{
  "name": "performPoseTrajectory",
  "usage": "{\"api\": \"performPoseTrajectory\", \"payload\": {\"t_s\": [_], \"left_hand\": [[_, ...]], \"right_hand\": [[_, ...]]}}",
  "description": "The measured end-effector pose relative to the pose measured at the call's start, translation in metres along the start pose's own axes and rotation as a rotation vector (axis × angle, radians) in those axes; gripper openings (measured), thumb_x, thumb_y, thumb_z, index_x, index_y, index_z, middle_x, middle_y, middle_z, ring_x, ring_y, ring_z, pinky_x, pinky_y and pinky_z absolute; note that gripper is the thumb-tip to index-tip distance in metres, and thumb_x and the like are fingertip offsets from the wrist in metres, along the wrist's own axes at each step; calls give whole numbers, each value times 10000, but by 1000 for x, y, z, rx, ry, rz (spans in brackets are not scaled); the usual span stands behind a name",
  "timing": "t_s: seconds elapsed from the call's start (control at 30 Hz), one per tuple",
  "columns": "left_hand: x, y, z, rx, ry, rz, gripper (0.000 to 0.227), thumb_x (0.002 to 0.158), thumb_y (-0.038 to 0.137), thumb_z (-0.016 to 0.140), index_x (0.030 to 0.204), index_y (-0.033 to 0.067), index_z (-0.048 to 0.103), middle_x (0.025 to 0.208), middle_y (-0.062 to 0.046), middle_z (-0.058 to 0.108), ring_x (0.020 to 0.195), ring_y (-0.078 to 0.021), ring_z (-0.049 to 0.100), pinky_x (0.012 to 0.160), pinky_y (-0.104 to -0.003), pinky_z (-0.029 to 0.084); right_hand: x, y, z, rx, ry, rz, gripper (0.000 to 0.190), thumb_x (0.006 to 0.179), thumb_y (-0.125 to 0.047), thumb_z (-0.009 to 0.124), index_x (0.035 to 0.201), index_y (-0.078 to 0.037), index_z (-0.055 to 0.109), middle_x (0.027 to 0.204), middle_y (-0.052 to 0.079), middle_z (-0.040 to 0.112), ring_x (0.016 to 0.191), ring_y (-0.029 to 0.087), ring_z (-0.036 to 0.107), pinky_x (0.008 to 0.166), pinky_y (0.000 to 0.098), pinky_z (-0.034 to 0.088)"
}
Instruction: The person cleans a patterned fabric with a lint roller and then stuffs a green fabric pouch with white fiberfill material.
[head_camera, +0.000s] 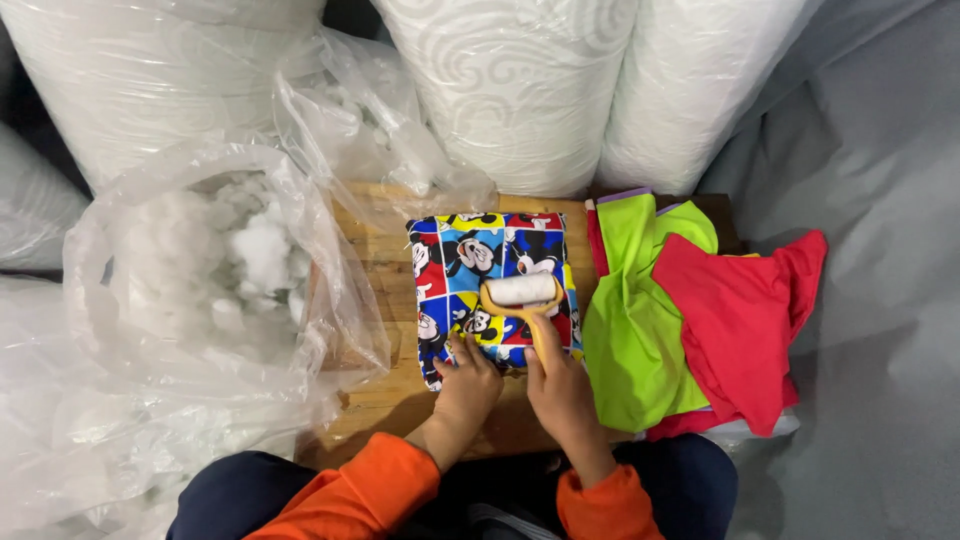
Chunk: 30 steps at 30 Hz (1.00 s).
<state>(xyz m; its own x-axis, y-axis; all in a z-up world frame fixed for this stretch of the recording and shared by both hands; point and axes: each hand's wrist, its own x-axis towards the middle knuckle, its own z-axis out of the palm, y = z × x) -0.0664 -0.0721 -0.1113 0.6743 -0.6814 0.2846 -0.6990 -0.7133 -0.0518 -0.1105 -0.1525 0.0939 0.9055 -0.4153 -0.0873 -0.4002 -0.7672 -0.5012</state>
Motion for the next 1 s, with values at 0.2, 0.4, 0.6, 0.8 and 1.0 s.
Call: {"api": "performPoseTrajectory", "payload": {"t_s": [0.2, 0.4, 0.6, 0.8, 1.0], "left_hand": [[-2, 3, -5, 29, 35, -7, 309, 867, -20, 497, 1048, -177, 691, 1234, -462, 598, 1177, -738, 500, 697, -823, 489], [-3, 6, -10, 143, -138, 12, 422, 909, -26, 492, 1310, -83, 609, 1404, -393, 512, 1241, -708, 455, 748, -753, 581], [-1, 3, -10, 38, 0, 19, 291, 873, -26, 495, 1035, -162, 695, 1275, -484, 560, 1213, -738, 472, 736, -836, 473], [3, -3, -11, 44, -33, 23, 310, 895, -18, 497, 1094, -167, 681, 1315, -476, 541, 1261, -726, 441, 797, -847, 445], [6, -7, -10, 92, 6, -18, 330, 902, -5, 498, 1131, -137, 696, 1332, -421, 572, 1285, -675, 473, 824, -793, 484]], "right_hand": [[-64, 53, -18, -248, -75, 95, 532, 991, -419, 474, 1519, -451, 411, 932, 213, 755, 897, 390, 767, 740, 462, 643], [-42, 74, 16, -249, 91, -67, 561, 992, -266, 537, 1540, -268, 419, 824, 168, 732, 702, 391, 694, 569, 520, 495], [35, 41, 31, -81, 111, -55, 499, 1029, -311, 481, 1527, -306, 446, 826, 238, 737, 763, 435, 749, 646, 483, 600], [84, 1, 40, -107, 101, 2, 534, 1042, -337, 464, 1567, -345, 363, 905, 264, 737, 882, 430, 748, 731, 501, 596], [106, -25, 37, -70, 42, 47, 512, 1064, -313, 435, 1568, -290, 348, 986, 280, 726, 960, 441, 737, 747, 486, 598]]}}
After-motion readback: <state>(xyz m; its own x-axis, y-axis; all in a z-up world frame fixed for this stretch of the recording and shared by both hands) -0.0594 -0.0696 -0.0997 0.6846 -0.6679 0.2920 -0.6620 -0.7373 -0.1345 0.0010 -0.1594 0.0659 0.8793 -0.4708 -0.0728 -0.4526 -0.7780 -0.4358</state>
